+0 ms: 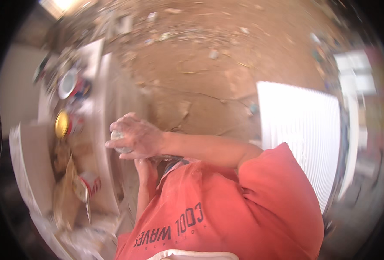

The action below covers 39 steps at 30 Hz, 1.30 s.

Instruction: The person uses a spray gun to apply white paint to a large corrugated panel, moving the gun in steady strokes across the surface. They pause to refill the paint reservoir from a container on a nearby workbench before returning to finish the panel.

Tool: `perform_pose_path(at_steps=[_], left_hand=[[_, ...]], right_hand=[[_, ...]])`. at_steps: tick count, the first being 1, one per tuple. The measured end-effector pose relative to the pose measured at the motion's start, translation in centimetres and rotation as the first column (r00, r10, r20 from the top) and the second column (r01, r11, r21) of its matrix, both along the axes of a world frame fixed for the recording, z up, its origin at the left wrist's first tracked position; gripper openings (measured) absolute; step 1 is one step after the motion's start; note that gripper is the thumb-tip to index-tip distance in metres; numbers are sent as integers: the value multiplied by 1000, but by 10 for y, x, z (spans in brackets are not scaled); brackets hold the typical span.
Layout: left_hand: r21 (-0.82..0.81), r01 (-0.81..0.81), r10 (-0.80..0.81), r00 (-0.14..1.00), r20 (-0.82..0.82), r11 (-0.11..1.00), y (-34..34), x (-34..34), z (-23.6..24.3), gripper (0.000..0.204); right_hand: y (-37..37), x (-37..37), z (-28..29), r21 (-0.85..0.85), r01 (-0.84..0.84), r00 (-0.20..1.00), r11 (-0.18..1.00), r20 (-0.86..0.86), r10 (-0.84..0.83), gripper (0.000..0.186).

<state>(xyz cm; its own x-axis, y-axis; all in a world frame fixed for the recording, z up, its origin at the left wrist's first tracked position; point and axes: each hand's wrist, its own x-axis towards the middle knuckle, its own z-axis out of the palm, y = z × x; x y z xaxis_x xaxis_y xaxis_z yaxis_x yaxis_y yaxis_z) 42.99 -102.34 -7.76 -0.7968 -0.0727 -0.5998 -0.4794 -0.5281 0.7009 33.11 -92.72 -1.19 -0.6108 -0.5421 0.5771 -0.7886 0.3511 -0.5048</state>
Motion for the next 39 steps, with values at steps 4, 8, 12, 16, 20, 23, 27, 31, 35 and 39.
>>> perform_pose_path(at_steps=[4,8,12,16,20,23,27,31,35,39], left_hand=[[-39,324,-326,938,-116,945,14,3,-38,43],[-391,603,-706,676,-214,696,21,7,-28,41],[-61,638,-640,759,-121,768,82,-13,17,45],[-198,766,-789,568,-236,611,126,-52,11,33],[-48,792,-794,606,-57,608,165,-86,13,31],[-70,759,-761,649,6,647,212,-90,61,31],[26,808,-808,587,47,588,246,-104,74,27],[136,861,-870,492,15,489,276,-119,71,21],[83,941,-944,330,3,329,306,-130,88,29],[-133,990,-994,-52,-93,-40,320,-170,90,26]], right_hand=[[61,31,2,64,231,972,971,28,-233,42],[114,70,17,74,369,923,926,85,-375,41],[160,88,34,145,538,835,830,45,-549,55],[200,82,47,130,728,670,673,73,-739,82],[235,95,32,-285,823,568,491,397,-721,93],[240,122,-24,-344,810,578,474,600,-553,91],[233,133,-37,-226,738,626,636,581,-520,90],[230,104,-37,-142,928,343,346,691,-636,80],[239,82,-22,-149,978,209,147,668,-715,70],[238,46,-17,-326,937,129,-126,658,-742,57]])
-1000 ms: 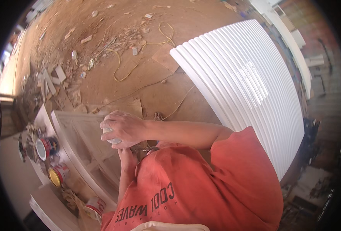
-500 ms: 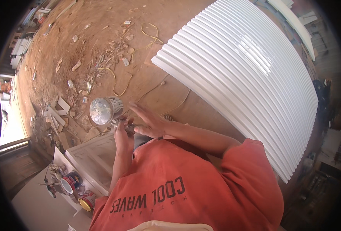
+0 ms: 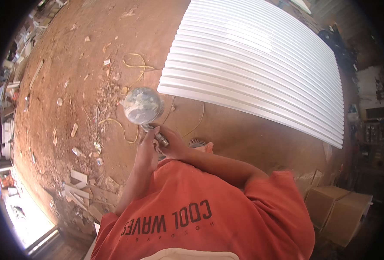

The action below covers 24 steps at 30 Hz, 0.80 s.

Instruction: The person uses a spray gun to apply white paint to a large corrugated panel, moving the gun in steady strokes across the surface. They pause to refill the paint reservoir from a container on a nearby workbench before returning to finish the panel.

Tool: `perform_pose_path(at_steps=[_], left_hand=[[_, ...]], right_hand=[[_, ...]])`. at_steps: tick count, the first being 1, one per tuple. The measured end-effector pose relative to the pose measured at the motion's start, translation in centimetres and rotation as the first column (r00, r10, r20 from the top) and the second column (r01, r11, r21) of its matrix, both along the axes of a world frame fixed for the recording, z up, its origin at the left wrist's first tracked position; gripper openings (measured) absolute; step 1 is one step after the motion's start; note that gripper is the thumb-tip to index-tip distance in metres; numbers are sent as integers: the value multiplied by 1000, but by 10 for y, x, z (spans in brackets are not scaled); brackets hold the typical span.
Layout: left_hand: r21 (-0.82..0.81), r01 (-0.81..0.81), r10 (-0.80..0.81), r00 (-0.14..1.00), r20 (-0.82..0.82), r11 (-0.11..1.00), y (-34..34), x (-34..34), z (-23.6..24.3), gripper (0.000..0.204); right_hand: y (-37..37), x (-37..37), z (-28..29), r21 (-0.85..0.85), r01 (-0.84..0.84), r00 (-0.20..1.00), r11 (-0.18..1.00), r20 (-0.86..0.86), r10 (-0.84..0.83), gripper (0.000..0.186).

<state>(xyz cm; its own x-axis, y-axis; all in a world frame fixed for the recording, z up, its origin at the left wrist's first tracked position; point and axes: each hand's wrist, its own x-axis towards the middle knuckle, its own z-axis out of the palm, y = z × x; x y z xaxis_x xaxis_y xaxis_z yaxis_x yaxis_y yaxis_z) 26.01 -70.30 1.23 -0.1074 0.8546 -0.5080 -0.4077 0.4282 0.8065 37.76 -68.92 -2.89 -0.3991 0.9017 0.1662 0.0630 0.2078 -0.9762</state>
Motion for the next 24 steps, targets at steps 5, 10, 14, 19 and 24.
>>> perform_pose_path(at_steps=[5,10,14,19,24], left_hand=[[90,177,-165,979,-122,980,15,-31,13,36],[12,504,-503,859,99,863,44,-69,-86,43],[19,510,-492,820,292,860,52,-36,-93,39],[-76,559,-486,774,406,826,54,-7,-76,34],[12,652,-577,663,477,759,55,18,-115,32]], right_hand=[[16,-38,-3,-143,412,868,900,-238,-435,30],[42,-64,3,-150,647,745,747,-82,-662,26],[61,-70,-5,-96,797,590,597,-91,-802,28],[66,-48,-5,-108,880,463,462,-12,-886,30],[63,-25,-1,-88,957,284,276,94,-954,33]])
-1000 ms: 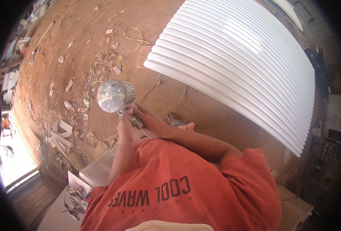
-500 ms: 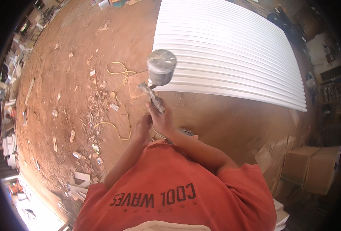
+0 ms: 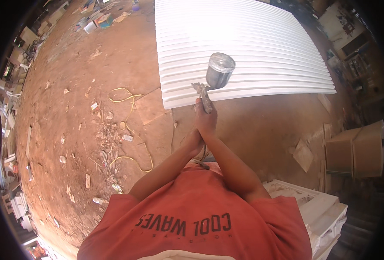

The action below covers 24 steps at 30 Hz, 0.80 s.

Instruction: The person uses a spray gun to apply white paint to a large corrugated panel, moving the gun in steady strokes across the surface. They pause to refill the paint reservoir from a container on a nearby workbench before returning to finish the panel.

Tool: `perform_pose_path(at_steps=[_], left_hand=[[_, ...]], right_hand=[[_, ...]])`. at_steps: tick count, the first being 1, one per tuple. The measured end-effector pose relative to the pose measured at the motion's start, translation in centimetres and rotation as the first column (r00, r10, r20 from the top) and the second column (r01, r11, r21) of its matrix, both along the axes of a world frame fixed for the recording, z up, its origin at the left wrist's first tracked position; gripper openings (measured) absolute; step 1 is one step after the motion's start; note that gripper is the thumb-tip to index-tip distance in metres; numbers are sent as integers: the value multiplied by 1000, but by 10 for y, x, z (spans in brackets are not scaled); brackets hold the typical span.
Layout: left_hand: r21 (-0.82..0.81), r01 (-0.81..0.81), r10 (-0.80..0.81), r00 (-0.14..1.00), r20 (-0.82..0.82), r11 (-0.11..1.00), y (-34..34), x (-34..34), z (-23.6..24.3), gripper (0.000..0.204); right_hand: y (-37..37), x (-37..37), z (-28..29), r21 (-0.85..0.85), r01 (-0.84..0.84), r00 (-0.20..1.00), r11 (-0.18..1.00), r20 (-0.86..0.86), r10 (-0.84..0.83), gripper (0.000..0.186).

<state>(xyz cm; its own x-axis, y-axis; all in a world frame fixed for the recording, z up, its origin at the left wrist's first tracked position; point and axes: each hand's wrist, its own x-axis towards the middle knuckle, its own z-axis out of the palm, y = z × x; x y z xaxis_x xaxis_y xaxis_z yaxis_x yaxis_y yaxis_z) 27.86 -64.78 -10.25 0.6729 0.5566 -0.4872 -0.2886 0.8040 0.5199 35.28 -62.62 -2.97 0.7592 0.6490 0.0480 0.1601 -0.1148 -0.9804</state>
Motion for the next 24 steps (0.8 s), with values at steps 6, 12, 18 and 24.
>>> perform_pose_path(at_steps=[6,12,18,24], left_hand=[[-69,50,-43,995,95,996,-16,25,17,27],[-139,-20,25,999,39,990,-19,11,29,27],[-188,-203,203,979,-16,961,-12,-29,27,26],[-106,-167,173,984,46,980,-16,-41,17,23]], right_hand=[[-15,21,-7,-37,175,984,984,46,-174,36],[-11,10,-7,-141,106,994,984,43,-101,36],[6,-32,-5,-98,-75,997,992,-32,72,38],[2,-38,-22,-90,-131,986,987,-112,121,41]])
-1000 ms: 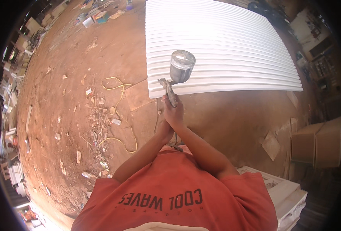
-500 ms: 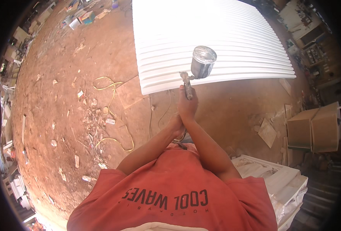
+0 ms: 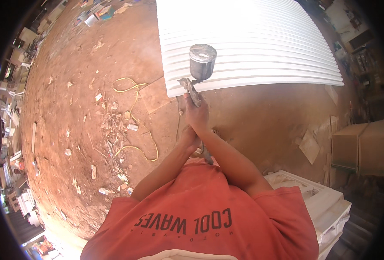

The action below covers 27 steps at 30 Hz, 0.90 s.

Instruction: The person uses a spray gun to apply white paint to a large corrugated panel, moving the gun in steady strokes across the surface. They pause to refill the paint reservoir from a container on a nearby workbench before returning to finish the panel.

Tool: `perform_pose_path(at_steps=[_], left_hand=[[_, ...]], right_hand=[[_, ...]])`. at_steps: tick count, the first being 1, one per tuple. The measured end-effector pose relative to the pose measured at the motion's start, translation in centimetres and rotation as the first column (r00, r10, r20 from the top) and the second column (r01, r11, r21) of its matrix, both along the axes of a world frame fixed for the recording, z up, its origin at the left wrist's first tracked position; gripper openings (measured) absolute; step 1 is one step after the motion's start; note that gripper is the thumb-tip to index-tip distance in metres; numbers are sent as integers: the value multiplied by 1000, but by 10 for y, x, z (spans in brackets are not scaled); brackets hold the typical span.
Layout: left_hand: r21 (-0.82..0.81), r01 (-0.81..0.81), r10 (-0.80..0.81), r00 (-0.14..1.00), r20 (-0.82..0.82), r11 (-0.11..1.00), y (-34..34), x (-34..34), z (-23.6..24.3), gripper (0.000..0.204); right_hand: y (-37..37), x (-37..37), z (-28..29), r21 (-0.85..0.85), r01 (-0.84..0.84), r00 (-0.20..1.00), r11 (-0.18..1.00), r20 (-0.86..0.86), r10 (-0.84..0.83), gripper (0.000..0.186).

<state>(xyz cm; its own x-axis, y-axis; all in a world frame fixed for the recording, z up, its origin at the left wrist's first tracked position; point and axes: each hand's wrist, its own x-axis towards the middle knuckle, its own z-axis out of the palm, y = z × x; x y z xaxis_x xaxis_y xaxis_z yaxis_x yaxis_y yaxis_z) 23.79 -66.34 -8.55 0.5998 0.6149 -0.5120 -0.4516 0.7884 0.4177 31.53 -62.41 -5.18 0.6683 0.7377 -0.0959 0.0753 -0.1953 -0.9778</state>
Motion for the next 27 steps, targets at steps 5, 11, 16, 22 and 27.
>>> perform_pose_path(at_steps=[5,11,16,22,27], left_hand=[[-32,151,-152,988,-27,988,-13,39,-13,19],[96,444,-442,896,-48,891,-22,66,-30,25],[26,361,-359,931,-66,932,-28,60,-13,20],[16,182,-178,975,-130,983,-18,-4,-44,21],[155,181,-151,970,-190,971,-13,-46,-9,29]], right_hand=[[-18,37,-1,48,258,961,965,88,-262,37],[-48,76,-9,54,492,870,869,16,-493,39],[-52,59,-2,-2,454,887,891,88,-453,37],[-21,-5,6,-117,193,981,974,14,-193,38],[-13,-32,-17,12,64,993,998,-98,-63,38]])
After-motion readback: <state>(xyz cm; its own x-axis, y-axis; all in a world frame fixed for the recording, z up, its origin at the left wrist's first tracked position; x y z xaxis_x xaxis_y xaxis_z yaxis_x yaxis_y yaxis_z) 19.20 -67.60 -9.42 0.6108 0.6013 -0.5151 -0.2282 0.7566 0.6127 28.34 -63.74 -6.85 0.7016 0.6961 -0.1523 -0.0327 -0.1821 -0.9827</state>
